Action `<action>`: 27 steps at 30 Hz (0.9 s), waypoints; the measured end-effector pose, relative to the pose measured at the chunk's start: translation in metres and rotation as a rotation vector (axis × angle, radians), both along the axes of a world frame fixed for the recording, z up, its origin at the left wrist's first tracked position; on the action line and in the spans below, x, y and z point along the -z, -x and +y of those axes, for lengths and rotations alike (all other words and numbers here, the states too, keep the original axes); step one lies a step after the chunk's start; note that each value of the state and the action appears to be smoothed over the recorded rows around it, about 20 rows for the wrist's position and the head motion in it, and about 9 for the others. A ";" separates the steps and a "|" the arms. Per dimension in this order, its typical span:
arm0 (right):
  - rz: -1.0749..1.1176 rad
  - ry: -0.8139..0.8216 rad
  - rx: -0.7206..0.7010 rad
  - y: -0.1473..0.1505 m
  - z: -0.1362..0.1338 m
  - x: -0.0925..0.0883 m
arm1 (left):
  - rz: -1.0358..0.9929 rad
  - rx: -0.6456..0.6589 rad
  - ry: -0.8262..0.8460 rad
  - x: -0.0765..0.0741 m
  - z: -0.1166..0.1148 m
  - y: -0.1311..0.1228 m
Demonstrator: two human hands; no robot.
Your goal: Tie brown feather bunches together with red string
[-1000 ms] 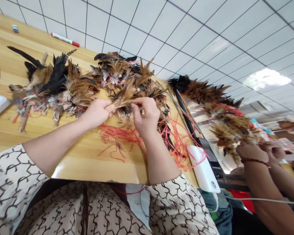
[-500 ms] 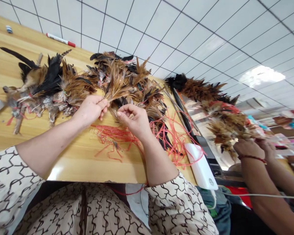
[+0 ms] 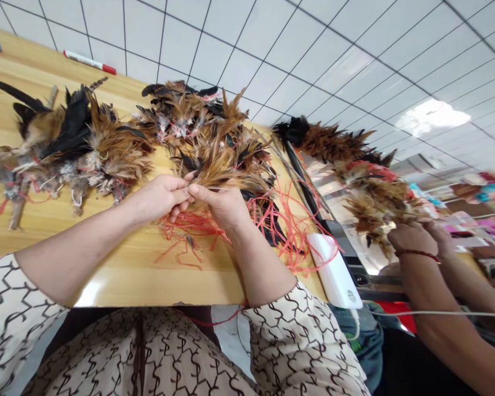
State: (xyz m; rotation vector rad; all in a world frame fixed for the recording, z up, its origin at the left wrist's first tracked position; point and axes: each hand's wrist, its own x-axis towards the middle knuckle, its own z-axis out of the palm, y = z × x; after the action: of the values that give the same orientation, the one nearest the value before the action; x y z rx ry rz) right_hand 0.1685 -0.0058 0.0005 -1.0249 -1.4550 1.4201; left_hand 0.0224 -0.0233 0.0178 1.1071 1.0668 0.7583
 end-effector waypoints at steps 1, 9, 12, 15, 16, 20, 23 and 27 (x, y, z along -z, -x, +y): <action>0.005 -0.001 -0.002 0.000 0.000 0.000 | -0.002 0.007 0.007 -0.001 0.000 0.000; 0.050 -0.052 0.138 0.004 -0.001 0.004 | 0.162 -0.017 -0.254 -0.001 -0.003 0.000; 0.100 -0.077 0.187 0.007 0.002 0.006 | 0.299 -0.047 -0.495 0.005 -0.004 0.000; 0.122 -0.089 0.209 0.010 0.002 0.007 | 0.414 -0.082 -0.646 0.010 -0.005 0.000; 0.123 -0.084 0.214 0.011 0.001 0.007 | 0.428 -0.088 -0.679 0.011 -0.004 0.000; 0.134 -0.019 0.225 0.015 -0.003 0.007 | 0.470 -0.094 -0.788 0.014 -0.003 0.003; 0.153 0.024 0.218 0.015 -0.003 0.006 | 0.538 -0.090 -0.820 0.014 -0.002 0.005; 0.237 0.030 0.262 0.005 0.005 0.002 | 0.582 -0.105 -0.768 0.009 0.000 0.009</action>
State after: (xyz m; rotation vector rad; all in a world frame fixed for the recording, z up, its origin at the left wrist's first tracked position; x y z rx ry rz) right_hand 0.1632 -0.0006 -0.0013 -0.9878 -1.0898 1.3256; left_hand 0.0138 -0.0234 0.0092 2.0233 1.3623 0.9966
